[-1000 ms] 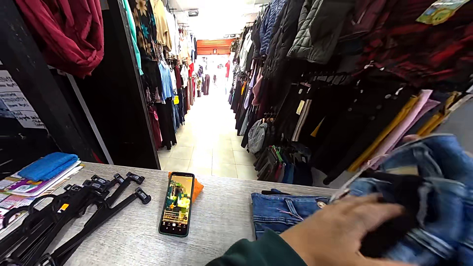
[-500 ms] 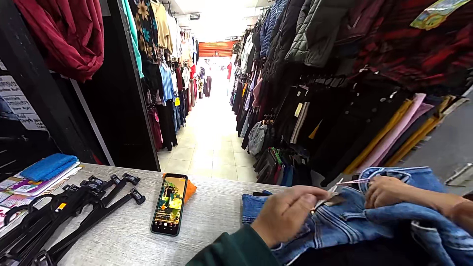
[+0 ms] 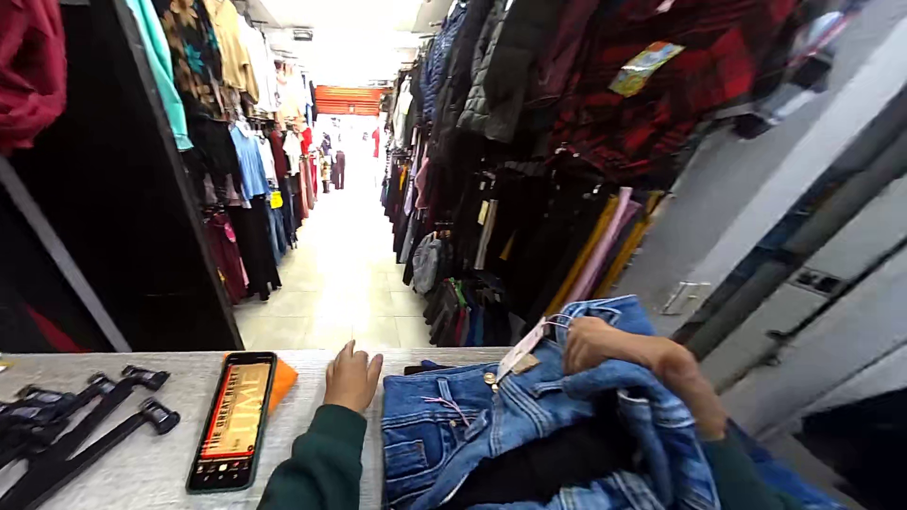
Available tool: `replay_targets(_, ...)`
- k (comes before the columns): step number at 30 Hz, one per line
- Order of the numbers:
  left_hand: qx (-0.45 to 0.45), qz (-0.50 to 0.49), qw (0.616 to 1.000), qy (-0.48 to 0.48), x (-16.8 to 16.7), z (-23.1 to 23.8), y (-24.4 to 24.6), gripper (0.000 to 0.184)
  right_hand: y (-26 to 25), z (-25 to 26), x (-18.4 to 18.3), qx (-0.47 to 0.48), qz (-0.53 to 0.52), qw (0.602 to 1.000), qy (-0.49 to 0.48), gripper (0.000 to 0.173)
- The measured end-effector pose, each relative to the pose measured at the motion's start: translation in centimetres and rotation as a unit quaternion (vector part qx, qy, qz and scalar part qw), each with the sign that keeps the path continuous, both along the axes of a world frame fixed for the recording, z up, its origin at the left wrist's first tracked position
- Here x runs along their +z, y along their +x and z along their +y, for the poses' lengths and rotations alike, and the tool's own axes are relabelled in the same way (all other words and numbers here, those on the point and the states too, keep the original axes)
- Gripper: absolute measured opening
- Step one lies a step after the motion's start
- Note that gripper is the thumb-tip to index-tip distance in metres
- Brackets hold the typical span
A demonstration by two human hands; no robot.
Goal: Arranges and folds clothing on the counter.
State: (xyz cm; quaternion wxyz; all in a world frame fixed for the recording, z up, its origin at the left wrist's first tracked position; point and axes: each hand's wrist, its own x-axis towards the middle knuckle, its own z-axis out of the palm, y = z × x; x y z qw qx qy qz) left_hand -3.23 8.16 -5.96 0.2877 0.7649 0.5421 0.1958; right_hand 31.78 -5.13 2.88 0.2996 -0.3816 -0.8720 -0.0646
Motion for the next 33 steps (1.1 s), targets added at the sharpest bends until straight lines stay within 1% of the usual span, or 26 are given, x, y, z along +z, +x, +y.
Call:
replay_targets(1,-0.044,-0.047,0.998,0.001,-0.1,-0.2,0.3,0.051,-0.8,-0.5,-0.4,0.037,0.092,0.995,0.012,0.047)
replay_targets(2,-0.080,-0.088,0.993,-0.007,0.0,-0.5,0.6,0.049,-1.3,-0.8,-0.8,0.059,0.154,0.986,0.011,0.058)
replay_targets(3,-0.103,-0.115,0.988,-0.019,0.3,-0.8,0.8,0.047,-1.8,-0.9,-1.1,0.071,0.201,0.977,0.006,0.069)
replay_targets(4,-0.113,-0.141,0.983,-0.042,0.8,-1.1,0.9,0.045,-2.2,-1.0,-1.0,0.075,0.222,0.972,0.004,0.075)
replay_targets(6,-0.113,-0.222,0.964,-0.094,1.7,-1.8,1.1,0.038,-2.7,-0.9,-1.1,0.063,0.237,0.969,0.007,0.077)
replay_targets(7,-0.115,-0.297,0.940,-0.118,1.8,-2.1,1.3,0.030,-2.9,-0.7,-1.3,0.054,0.243,0.968,0.009,0.077)
replay_targets(8,-0.126,-0.374,0.906,-0.149,1.8,-2.5,1.6,0.023,-2.8,-0.6,-1.5,0.050,0.245,0.968,0.012,0.077)
replay_targets(9,-0.142,-0.429,0.873,-0.183,1.7,-3.0,1.7,0.022,-2.6,-0.5,-1.7,0.050,0.245,0.968,0.015,0.076)
replay_targets(10,-0.152,-0.453,0.852,-0.212,1.5,-3.5,1.8,0.029,-2.5,-0.4,-1.7,0.051,0.241,0.969,0.016,0.076)
replay_targets(12,-0.153,-0.454,0.838,-0.261,0.7,-4.2,1.5,0.046,-2.4,-0.4,-1.6,0.056,0.237,0.970,0.016,0.075)
replay_targets(13,-0.140,-0.450,0.837,-0.278,0.5,-4.6,1.3,0.046,-2.5,-0.5,-1.6,0.053,0.240,0.969,0.013,0.075)
replay_targets(16,-0.113,-0.447,0.836,-0.297,0.8,-5.1,0.7,0.036,-2.7,-0.6,-1.5,0.046,0.241,0.969,0.009,0.075)
replay_targets(17,-0.100,-0.458,0.836,-0.287,1.1,-5.5,0.9,0.034,-2.8,-0.5,-1.5,0.045,0.239,0.970,0.013,0.076)
replay_targets(19,-0.086,-0.490,0.834,-0.236,1.8,-6.3,1.7,0.038,-2.9,-0.6,-1.5,0.043,0.252,0.967,0.017,0.076)
replay_targets(22,-0.135,-0.501,0.841,-0.155,3.5,-7.5,2.5,0.047,-4.4,-1.6,-0.7,0.005,0.343,0.939,0.003,0.076)
replay_targets(24,-0.167,-0.515,0.823,-0.170,3.9,-8.1,2.1,0.056,-6.8,-2.8,0.6,-0.056,0.402,0.914,-0.016,0.083)
replay_targets(26,-0.147,-0.552,0.798,-0.193,2.4,-8.1,2.4,0.056,-8.0,-3.0,1.1,-0.107,0.392,0.914,-0.026,0.093)
replay_targets(27,-0.124,-0.541,0.808,-0.197,1.1,-7.9,2.7,0.050,-8.2,-2.8,1.1,-0.116,0.370,0.921,-0.026,0.094)
replay_targets(28,-0.105,-0.497,0.836,-0.208,0.0,-7.6,3.1,0.042,-7.9,-2.4,0.7,-0.116,0.354,0.928,-0.028,0.093)
replay_targets(29,-0.093,-0.439,0.862,-0.235,-0.6,-7.3,3.8,0.039,-7.3,-1.9,0.3,-0.114,0.352,0.928,-0.039,0.091)
replay_targets(30,-0.093,-0.411,0.870,-0.257,-0.9,-6.9,5.0,0.039,-6.1,-1.3,-0.2,-0.111,0.355,0.927,-0.051,0.090)
replay_targets(31,-0.113,-0.416,0.865,-0.258,-2.2,-5.9,6.3,0.039,-4.9,-0.8,-0.5,-0.112,0.364,0.923,-0.052,0.089)
replay_targets(32,-0.160,-0.447,0.845,-0.244,-4.6,-4.4,7.5,0.040,-3.9,-0.6,-0.6,-0.119,0.376,0.918,-0.047,0.086)
replay_targets(33,-0.170,-0.473,0.830,-0.243,-5.7,-3.6,8.4,0.040,-3.0,-0.5,-0.6,-0.127,0.390,0.911,-0.038,0.083)
